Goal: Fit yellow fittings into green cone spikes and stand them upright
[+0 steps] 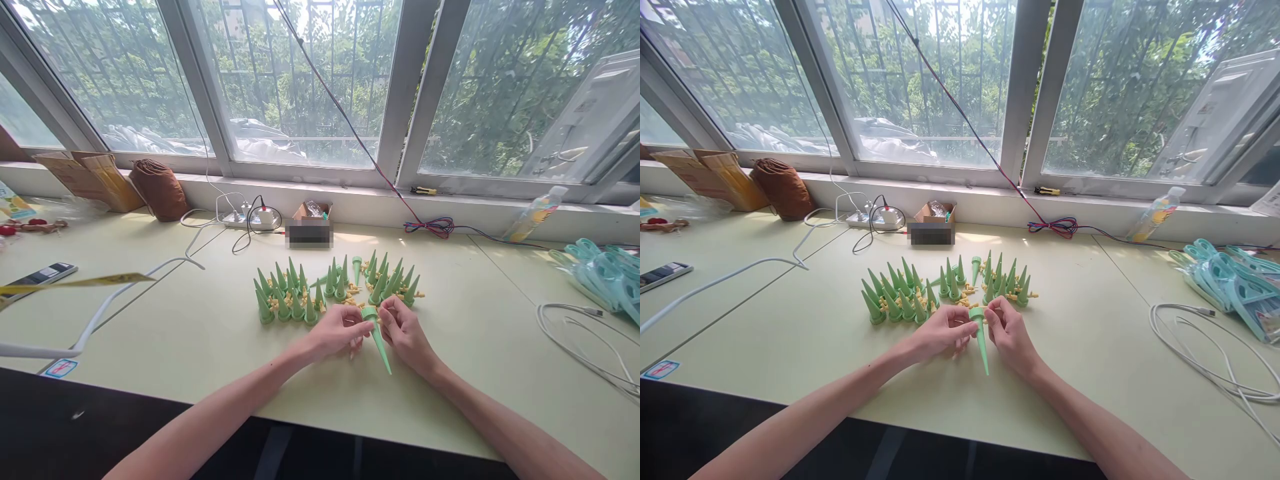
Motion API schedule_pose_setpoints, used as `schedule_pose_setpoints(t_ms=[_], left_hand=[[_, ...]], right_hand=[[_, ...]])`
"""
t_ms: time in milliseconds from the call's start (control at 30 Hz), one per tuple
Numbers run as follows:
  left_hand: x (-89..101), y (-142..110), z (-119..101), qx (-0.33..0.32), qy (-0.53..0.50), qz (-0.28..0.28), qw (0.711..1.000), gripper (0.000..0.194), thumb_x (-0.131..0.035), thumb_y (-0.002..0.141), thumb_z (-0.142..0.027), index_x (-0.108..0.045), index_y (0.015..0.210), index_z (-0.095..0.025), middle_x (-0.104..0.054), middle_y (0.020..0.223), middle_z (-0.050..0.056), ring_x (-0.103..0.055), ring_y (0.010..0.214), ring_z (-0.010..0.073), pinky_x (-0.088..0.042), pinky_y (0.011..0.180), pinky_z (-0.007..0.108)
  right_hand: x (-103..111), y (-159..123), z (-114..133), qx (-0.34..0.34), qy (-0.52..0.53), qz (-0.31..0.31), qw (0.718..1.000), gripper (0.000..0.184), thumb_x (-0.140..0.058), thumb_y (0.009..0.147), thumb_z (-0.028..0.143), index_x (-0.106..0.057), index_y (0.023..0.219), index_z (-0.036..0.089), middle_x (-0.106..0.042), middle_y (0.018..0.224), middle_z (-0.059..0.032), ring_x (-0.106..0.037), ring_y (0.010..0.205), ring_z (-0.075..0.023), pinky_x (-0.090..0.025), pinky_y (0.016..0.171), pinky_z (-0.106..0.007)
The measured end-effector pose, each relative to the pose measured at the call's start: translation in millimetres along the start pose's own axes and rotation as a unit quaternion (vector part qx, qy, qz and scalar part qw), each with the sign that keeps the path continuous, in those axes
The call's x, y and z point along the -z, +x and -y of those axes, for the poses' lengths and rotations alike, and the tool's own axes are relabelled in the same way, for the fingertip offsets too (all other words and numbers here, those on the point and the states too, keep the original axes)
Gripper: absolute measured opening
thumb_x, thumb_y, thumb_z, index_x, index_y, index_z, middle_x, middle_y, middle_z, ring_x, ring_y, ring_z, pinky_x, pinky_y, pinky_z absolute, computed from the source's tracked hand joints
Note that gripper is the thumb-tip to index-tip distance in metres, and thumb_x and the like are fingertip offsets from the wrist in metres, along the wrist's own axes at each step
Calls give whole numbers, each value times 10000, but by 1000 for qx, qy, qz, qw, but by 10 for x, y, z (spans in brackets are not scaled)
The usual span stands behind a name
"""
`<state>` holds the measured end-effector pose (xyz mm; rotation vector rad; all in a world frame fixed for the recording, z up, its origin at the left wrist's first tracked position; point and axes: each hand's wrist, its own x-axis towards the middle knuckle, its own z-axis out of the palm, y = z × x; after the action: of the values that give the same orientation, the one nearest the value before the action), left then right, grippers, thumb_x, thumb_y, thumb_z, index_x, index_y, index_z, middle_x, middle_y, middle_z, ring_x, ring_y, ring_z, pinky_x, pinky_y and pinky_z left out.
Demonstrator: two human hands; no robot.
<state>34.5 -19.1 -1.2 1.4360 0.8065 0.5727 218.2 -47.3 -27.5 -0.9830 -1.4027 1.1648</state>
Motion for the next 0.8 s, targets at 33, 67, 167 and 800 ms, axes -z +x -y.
schedule_pose_setpoints(t_ms=[33, 67, 167, 800], left_hand=[[-10, -5, -3, -18, 19, -14, 1000, 430, -692, 804, -549, -589, 766, -133, -579, 568, -13, -556, 457, 103, -458, 441, 221], [-21, -9, -4, -37, 36, -29, 998, 405, -696, 806, -529, -588, 793, -140, -579, 577, -18, -554, 452, 104, -454, 430, 219], [-49, -12, 8, -89, 84, -64, 990, 334, -690, 830, -454, -612, 948, -151, -597, 645, -19, -536, 442, 90, -444, 404, 207], [-102, -30, 81, -313, 276, -104, 903, 207, -554, 956, -275, -612, 1135, -188, -609, 992, 76, -599, 699, 110, -527, 576, 210]], right_hand=[[0, 2, -1, -3, 4, 1, 1000, 338, -522, 957, 531, -422, 830, 234, -305, 552, 95, -254, 440, -90, -208, 422, -241], [1, 4, -3, -6, 9, 1, 1000, 347, -525, 951, 542, -421, 829, 234, -299, 551, 97, -247, 436, -88, -203, 418, -240], [5, 9, 0, -11, 23, 2, 1000, 364, -528, 943, 563, -417, 830, 235, -290, 536, 104, -228, 423, -82, -193, 407, -234], [3, 5, 59, -24, 102, 18, 994, 332, -500, 989, 498, -412, 813, 231, -245, 520, 117, -199, 409, -64, -197, 410, -215]])
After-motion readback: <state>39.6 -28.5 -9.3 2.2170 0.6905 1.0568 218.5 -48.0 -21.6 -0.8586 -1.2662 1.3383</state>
